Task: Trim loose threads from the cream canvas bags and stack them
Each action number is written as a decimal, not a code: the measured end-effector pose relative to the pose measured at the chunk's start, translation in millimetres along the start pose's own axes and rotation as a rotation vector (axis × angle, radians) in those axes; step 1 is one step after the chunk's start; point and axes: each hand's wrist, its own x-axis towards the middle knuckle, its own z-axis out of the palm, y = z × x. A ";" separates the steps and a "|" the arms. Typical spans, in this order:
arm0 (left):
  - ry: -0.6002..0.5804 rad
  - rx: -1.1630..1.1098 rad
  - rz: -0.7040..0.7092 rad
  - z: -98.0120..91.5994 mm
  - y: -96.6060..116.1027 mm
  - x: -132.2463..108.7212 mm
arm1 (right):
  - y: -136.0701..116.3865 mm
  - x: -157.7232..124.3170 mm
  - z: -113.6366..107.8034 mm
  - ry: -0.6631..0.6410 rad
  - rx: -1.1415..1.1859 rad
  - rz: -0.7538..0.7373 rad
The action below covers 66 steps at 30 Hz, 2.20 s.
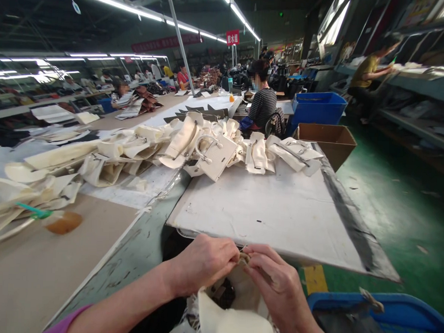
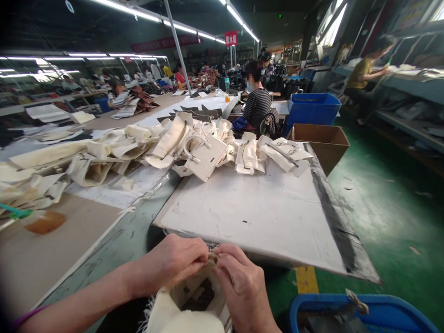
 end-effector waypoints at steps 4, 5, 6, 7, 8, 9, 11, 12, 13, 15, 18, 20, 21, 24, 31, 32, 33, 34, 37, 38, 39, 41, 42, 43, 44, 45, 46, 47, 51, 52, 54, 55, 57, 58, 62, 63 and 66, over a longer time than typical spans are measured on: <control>0.064 0.017 0.070 1.0 4.4 6.6 | 5.4 -0.5 0.4 0.012 -0.014 0.004; 0.084 -0.008 0.068 1.7 4.4 7.4 | 6.6 -0.7 0.7 0.018 -0.010 0.013; 0.100 -0.038 0.057 2.6 3.9 7.9 | 7.6 -0.9 1.1 0.025 -0.003 0.024; 0.110 -0.067 0.040 3.6 3.1 8.1 | 8.3 -1.2 1.6 0.032 0.004 0.034; 0.116 -0.094 0.022 4.6 2.2 8.0 | 8.9 -1.5 2.0 0.037 0.011 0.042; 0.119 -0.117 0.010 5.5 1.2 7.8 | 9.3 -1.8 2.5 0.039 0.018 0.046; 0.124 -0.154 -0.007 7.1 -0.5 7.3 | 9.7 -2.3 3.5 0.038 0.026 0.050; 0.130 -0.169 -0.013 7.7 -0.9 7.2 | 9.8 -2.5 3.9 0.038 0.027 0.049; 0.136 -0.185 -0.018 8.3 -1.0 7.2 | 9.8 -2.6 4.3 0.041 0.027 0.050; 0.147 -0.212 -0.028 9.1 -0.6 7.8 | 10.0 -2.4 5.3 0.052 0.018 0.056; 0.167 -0.242 -0.041 10.3 1.0 9.3 | 10.8 -1.8 6.9 0.070 0.007 0.071; 0.180 -0.256 -0.051 10.9 2.0 10.1 | 11.2 -1.4 8.0 0.077 0.005 0.078; 0.183 -0.262 -0.055 11.1 2.4 10.4 | 11.2 -1.3 8.5 0.082 0.004 0.082; 0.181 -0.272 -0.064 11.1 3.5 10.8 | 8.8 -1.2 8.9 0.102 -0.006 0.106; 0.157 -0.275 -0.122 13.1 4.4 10.3 | -0.3 -0.6 9.6 0.084 -0.068 0.225; 0.155 -0.282 -0.143 13.9 4.6 10.5 | -0.3 -0.5 10.2 0.081 -0.084 0.231; 0.154 -0.293 -0.173 14.5 5.0 10.9 | -0.2 -0.4 11.0 0.076 -0.102 0.237; 0.155 -0.305 -0.213 14.5 5.8 11.5 | -0.1 -0.3 11.7 0.072 -0.119 0.248; 0.145 -0.361 -0.379 8.9 10.3 13.5 | -0.5 -0.2 13.3 0.070 -0.158 0.306; 0.135 -0.393 -0.429 5.1 12.4 13.5 | -0.7 -0.3 13.6 0.069 -0.165 0.323; 0.120 -0.423 -0.467 0.6 14.6 12.8 | -0.8 -0.4 13.8 0.068 -0.172 0.336; 0.073 -0.437 -0.528 -8.4 18.8 8.4 | -0.2 -0.7 14.1 0.058 -0.179 0.344; 0.043 -0.416 -0.559 -11.9 20.6 4.8 | 0.5 -0.9 14.2 0.057 -0.181 0.346; 0.010 -0.377 -0.592 -14.2 22.0 0.4 | 1.3 -1.0 14.3 0.058 -0.182 0.346; -0.022 -0.332 -0.625 -15.2 22.9 -4.4 | 2.1 -1.0 14.5 0.061 -0.180 0.342; -0.045 -0.289 -0.649 -15.0 23.5 -9.3 | 2.7 -0.7 14.6 0.064 -0.177 0.336; -0.060 -0.255 -0.660 -13.7 23.6 -13.9 | 3.1 -0.2 14.5 0.069 -0.174 0.324; -0.068 -0.232 -0.655 -11.9 23.5 -18.0 | 3.1 0.7 14.3 0.073 -0.172 0.310; -0.065 -0.326 -0.523 -7.3 19.4 -26.1 | 1.5 6.8 10.6 0.044 -0.176 0.249; -0.067 -0.389 -0.479 -7.8 17.4 -26.7 | 1.1 8.4 9.3 0.023 -0.173 0.236; -0.077 -0.501 -0.396 -10.3 11.8 -27.6 | 0.3 10.6 6.6 -0.020 -0.158 0.218; -0.089 -0.545 -0.361 -11.8 8.2 -28.3 | -0.3 11.2 5.5 -0.035 -0.146 0.215; -0.135 -0.629 -0.310 -14.5 -0.8 -30.3 | -2.5 11.1 3.5 -0.064 -0.117 0.222; -0.170 -0.685 -0.295 -15.4 -6.0 -31.4 | -4.3 10.6 2.6 -0.083 -0.100 0.226; -0.359 -0.979 -0.307 -12.4 -32.9 -33.5 | -13.9 8.2 1.0 -0.177 -0.029 0.259; -0.407 -1.050 -0.316 -9.7 -41.2 -32.7 | -16.2 8.0 1.2 -0.193 -0.018 0.270; -0.543 -1.199 -0.337 1.4 -67.9 -25.9 | -20.8 8.5 3.2 -0.212 -0.013 0.310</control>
